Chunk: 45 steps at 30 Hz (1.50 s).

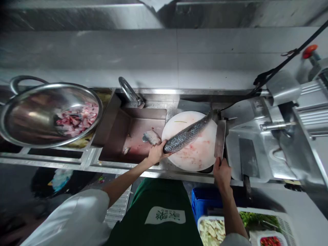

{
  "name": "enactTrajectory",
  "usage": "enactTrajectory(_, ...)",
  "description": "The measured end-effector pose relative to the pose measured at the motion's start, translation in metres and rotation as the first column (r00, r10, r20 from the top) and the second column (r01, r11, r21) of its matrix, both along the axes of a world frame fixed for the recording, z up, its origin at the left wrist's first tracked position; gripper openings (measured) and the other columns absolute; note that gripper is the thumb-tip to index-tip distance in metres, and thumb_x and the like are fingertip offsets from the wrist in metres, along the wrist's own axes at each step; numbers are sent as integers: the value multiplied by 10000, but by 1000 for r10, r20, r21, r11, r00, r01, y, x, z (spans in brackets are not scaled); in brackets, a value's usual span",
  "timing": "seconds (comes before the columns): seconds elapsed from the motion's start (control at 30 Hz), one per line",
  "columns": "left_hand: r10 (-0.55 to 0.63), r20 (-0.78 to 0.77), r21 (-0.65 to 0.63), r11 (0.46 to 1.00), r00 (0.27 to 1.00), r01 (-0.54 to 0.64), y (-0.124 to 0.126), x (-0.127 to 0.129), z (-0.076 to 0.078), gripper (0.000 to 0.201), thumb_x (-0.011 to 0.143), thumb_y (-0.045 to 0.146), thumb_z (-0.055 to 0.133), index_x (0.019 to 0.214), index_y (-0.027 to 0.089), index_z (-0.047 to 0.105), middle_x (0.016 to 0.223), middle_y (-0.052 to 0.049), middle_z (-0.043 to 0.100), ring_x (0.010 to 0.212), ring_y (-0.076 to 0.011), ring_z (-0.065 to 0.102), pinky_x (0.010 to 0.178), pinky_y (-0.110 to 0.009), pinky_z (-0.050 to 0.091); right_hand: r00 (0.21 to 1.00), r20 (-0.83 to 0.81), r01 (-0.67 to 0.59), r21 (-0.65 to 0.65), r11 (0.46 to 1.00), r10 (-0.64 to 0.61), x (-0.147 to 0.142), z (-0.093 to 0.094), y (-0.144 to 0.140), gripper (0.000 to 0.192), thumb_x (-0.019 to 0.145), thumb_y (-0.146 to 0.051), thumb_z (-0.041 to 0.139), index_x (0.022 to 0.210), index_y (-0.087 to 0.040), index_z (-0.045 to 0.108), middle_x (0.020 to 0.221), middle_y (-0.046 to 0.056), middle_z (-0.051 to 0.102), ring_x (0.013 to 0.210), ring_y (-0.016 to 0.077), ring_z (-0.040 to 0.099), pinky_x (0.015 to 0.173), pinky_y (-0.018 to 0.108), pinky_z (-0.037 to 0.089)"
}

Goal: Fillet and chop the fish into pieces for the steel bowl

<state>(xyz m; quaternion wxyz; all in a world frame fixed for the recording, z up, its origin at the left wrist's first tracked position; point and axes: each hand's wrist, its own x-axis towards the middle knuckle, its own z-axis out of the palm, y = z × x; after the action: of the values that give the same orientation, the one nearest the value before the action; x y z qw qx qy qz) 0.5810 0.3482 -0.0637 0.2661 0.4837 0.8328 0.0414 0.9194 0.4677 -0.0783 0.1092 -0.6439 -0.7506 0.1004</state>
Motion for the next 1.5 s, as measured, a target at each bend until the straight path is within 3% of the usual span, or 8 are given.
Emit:
enactTrajectory(0.1,68,-4,-50,996,998,-68,-17,7,-4,770,869,546,754,1527,313,428,1328,-123,682,1111,-317,726,928,-367,531,994,-84,-61,91,994,69,-20,10,-1,458,1035,-430,381,1006,-96,694,740,159,687,699,263,662,621,316,416)
enactTrajectory(0.2,112,0,-64,992,994,-112,-23,5,-8,737,863,553,759,1485,296,459,1336,-114,682,1122,-308,725,910,-349,542,960,-110,-252,69,965,258,-61,28,-14,442,1046,-414,350,925,-136,671,669,130,666,618,236,645,575,293,386)
enactTrajectory(0.33,154,-16,-76,985,988,-155,-24,9,-8,650,873,511,763,1406,244,505,1376,-140,655,1136,-298,721,907,-346,556,846,-35,-531,-139,836,532,-134,57,-41,356,1071,-313,363,1019,-135,667,731,131,729,647,221,684,572,269,382)
enactTrajectory(0.5,161,-16,-45,986,987,-161,-26,17,-7,615,898,478,750,1396,227,489,1363,-141,649,1159,-292,711,894,-345,567,739,132,-577,-383,721,661,-190,82,-54,307,1092,-227,384,1132,-92,657,935,192,780,827,244,750,660,270,430)
enactTrajectory(0.73,96,73,-39,995,993,-93,-24,8,-2,626,872,531,767,1338,219,489,1336,-154,642,1186,-307,700,939,-363,560,702,234,-529,-462,712,673,-199,97,-45,297,1097,-221,394,1120,-98,663,1006,206,770,937,261,752,708,275,445)
enactTrajectory(1.0,56,104,-35,998,993,-52,-20,1,3,631,868,525,776,1326,199,488,1300,-152,656,1208,-309,693,952,-355,560,687,286,-531,-430,731,668,-209,92,-53,302,1095,-209,388,1131,-75,656,984,217,762,940,278,747,703,289,446)
enactTrajectory(1.27,79,153,-26,997,985,-76,-10,6,-1,637,841,529,780,1310,188,517,1319,-154,642,1177,-315,700,952,-373,563,646,340,-474,-524,708,684,-185,101,-69,305,1071,-141,390,1174,-49,662,995,218,755,928,267,749,735,291,462)
enactTrajectory(1.5,105,196,-9,994,975,-106,-13,5,2,576,861,438,771,1321,202,518,1319,-130,650,1220,-295,674,948,-351,567,638,326,-502,-510,698,698,-221,91,-56,295,1058,-130,408,1178,-71,671,1054,201,759,1050,257,727,836,275,474)
